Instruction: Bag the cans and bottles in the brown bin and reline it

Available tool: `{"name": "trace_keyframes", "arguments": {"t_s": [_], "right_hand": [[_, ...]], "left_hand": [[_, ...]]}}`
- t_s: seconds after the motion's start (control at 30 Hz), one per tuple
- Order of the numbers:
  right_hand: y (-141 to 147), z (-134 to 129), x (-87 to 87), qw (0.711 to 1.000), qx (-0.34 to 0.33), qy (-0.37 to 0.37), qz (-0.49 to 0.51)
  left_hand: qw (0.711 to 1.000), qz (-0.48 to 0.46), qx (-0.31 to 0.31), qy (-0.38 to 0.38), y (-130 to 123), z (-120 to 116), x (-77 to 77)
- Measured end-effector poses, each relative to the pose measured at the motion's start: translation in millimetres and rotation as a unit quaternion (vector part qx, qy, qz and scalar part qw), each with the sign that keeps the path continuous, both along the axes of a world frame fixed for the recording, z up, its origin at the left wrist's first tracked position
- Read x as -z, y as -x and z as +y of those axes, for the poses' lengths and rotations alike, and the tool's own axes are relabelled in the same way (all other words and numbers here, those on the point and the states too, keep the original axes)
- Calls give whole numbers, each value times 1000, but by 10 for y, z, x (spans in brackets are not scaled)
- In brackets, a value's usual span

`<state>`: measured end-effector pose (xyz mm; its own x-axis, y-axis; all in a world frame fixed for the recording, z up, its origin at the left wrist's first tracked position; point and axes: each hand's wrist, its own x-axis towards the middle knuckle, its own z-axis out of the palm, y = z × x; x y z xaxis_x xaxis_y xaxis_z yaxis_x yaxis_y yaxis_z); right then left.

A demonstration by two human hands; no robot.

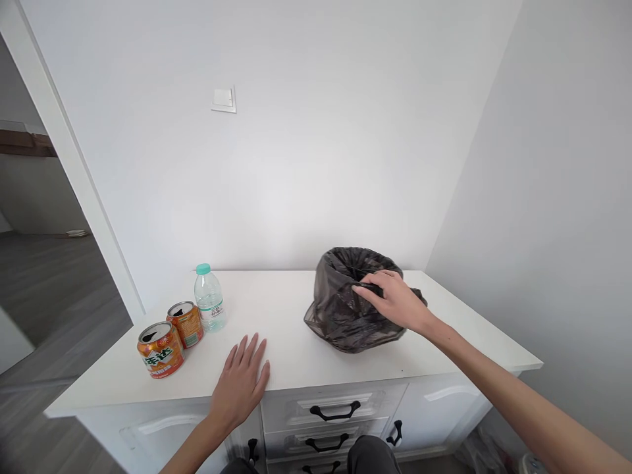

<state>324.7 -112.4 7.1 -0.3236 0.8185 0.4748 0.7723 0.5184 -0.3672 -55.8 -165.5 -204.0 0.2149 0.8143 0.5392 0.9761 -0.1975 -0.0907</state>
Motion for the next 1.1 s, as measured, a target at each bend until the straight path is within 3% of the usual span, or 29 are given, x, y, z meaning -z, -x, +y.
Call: {"name": "trace_keyframes", "arguments": {"t_s": [0.1, 0.23, 0.33, 0.43, 0.53, 0.63, 0.73, 0.87, 1.1], "right_hand": [[289, -29, -95, 998, -61, 0, 2], [407, -93, -103, 993, -106, -26, 46], [327, -78, 75, 980, -32, -124, 152], [152, 62, 458, 935, 108, -178, 288], [-50, 254, 981, 912, 162, -49, 373], [-203, 363, 1490, 919, 147, 118, 345], [-270, 366, 1835, 928, 158, 168, 291], [-285, 336, 1996, 942, 147, 158, 257], [-280, 238, 1969, 951, 119, 178, 221]], "left_hand": [[1000, -6, 6, 0, -7, -4, -11], [1000, -4, 10, 0, -16, 0, -15], [1000, -5, 10, 2, -26, 8, -19], [1000, -5, 9, 3, -38, 16, -27], [1000, 3, 6, 10, -48, 27, -37], [1000, -1, 6, 17, -51, 38, -39], [1000, -11, 7, 24, -49, 44, -37], [999, -11, 5, 30, -60, 26, -53], [999, -1, -3, 45, -89, -44, -102]]}}
